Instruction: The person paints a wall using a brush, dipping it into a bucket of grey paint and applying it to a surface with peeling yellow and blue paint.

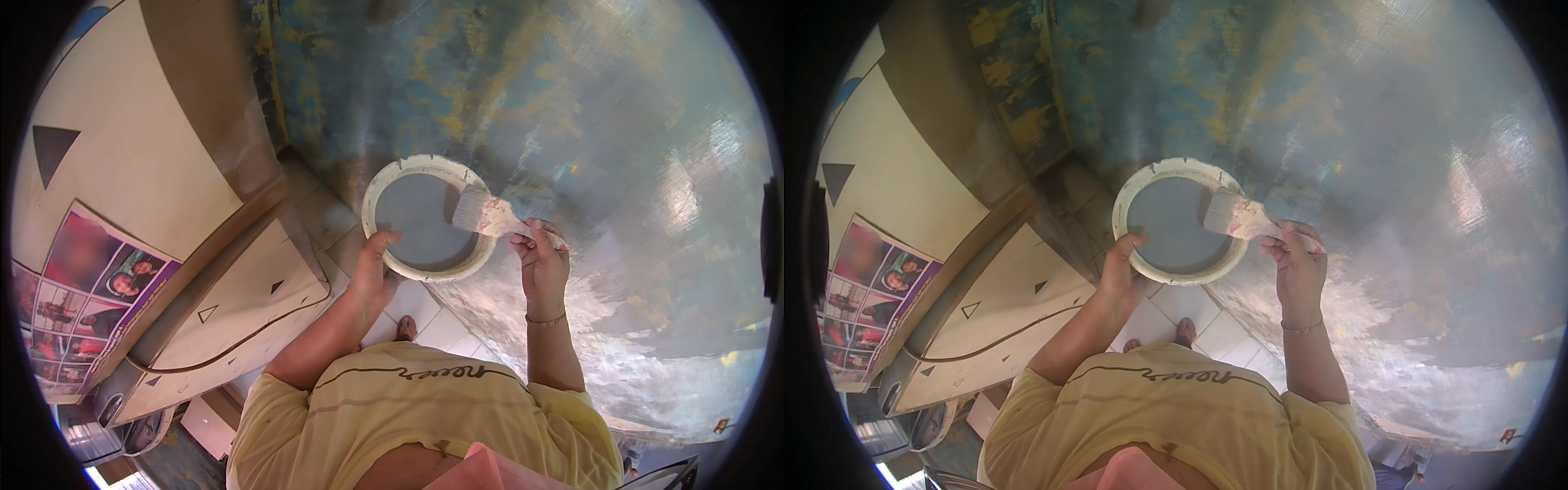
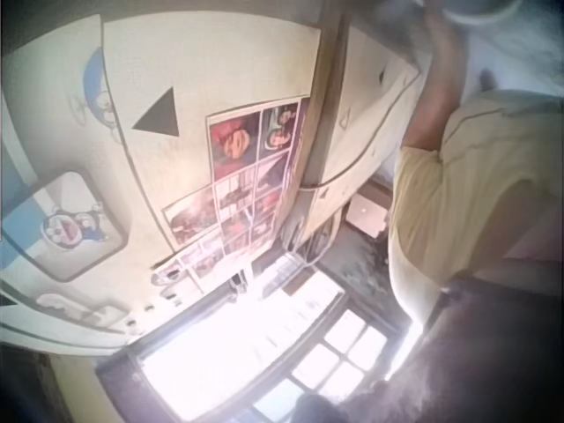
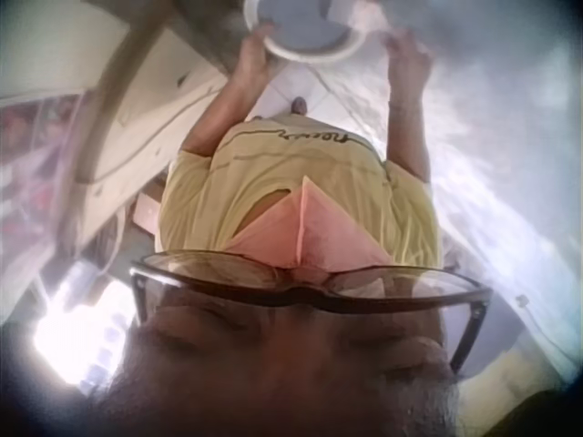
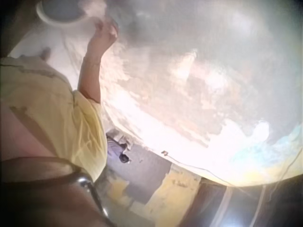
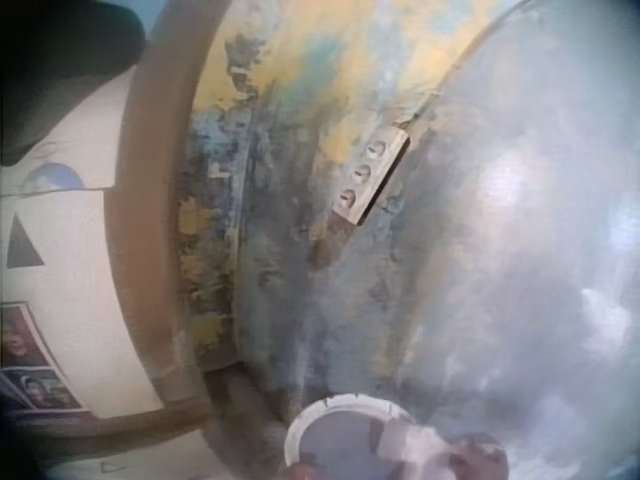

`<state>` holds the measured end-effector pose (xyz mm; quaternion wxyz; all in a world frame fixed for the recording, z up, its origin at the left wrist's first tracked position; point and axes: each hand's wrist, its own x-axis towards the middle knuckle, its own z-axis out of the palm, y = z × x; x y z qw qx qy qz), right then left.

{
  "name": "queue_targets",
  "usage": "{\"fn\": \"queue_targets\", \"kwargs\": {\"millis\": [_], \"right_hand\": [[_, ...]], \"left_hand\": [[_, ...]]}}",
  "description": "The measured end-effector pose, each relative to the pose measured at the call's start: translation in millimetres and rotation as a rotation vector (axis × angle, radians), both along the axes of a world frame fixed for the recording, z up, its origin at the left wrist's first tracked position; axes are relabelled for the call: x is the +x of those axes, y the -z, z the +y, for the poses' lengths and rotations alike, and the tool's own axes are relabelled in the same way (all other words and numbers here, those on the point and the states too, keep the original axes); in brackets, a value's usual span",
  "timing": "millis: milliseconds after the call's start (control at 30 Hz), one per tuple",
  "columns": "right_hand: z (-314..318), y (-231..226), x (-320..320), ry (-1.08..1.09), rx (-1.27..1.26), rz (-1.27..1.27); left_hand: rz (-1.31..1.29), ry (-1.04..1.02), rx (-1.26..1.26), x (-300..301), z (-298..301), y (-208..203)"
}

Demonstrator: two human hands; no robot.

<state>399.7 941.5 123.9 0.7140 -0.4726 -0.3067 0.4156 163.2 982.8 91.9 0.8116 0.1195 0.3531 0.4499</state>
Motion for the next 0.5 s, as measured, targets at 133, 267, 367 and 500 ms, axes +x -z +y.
{"fn": "queue_targets", "kwargs": {"millis": [133,267,367,500], "right_hand": [[5,9,15,0.021,-0.019,0.173],[5,19,24,-0.007,-0.092,0.367],[-4,19,24,0.017,-0.127,0.45],[2,42,30,0.011,-0.143,0.532]], "left_hand": [[-0.031,0.01,0.026,4,10,2],[-0.1,0.023,0.05,8,19,14],[0.041,-0.028,-0.008,9,11,5],[0.019,0.012,0.019,11,15,11]]}}
